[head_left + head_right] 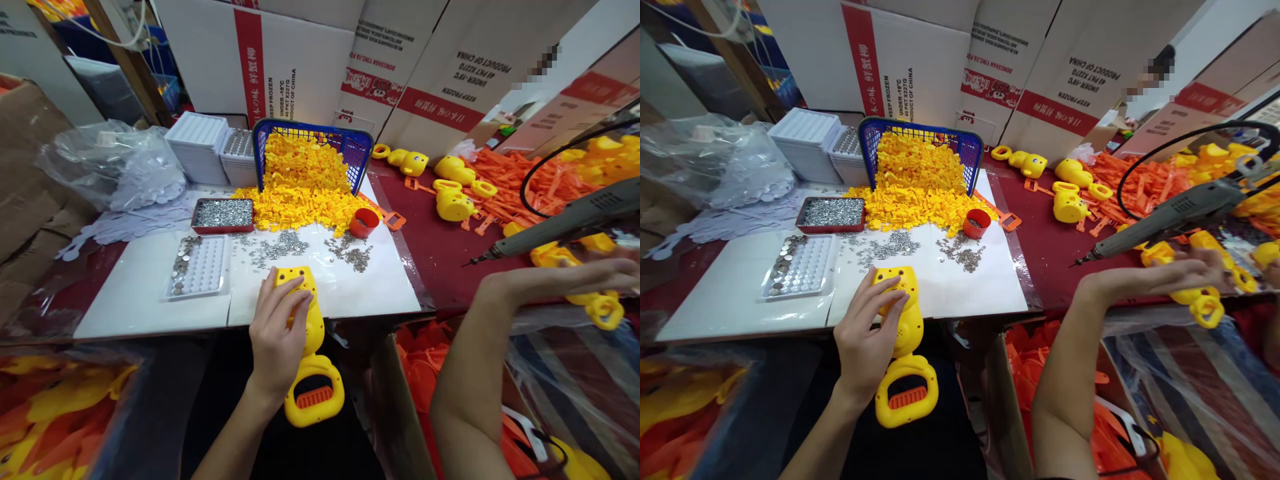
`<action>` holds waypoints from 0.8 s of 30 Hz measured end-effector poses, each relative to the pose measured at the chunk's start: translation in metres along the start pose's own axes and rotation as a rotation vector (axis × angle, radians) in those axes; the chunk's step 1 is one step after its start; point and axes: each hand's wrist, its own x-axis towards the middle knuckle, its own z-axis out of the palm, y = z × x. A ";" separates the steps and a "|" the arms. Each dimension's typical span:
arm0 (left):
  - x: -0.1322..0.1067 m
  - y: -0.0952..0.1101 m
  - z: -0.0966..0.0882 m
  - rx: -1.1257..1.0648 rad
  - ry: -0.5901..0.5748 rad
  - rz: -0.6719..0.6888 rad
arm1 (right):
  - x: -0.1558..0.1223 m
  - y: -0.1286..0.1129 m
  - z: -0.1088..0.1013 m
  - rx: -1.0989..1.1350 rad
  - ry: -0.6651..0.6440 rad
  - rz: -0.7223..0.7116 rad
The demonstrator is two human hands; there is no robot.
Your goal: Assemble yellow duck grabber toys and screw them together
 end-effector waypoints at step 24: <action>-0.011 0.014 0.033 -0.035 -0.108 0.000 | -0.038 0.029 0.152 0.021 -0.386 -0.094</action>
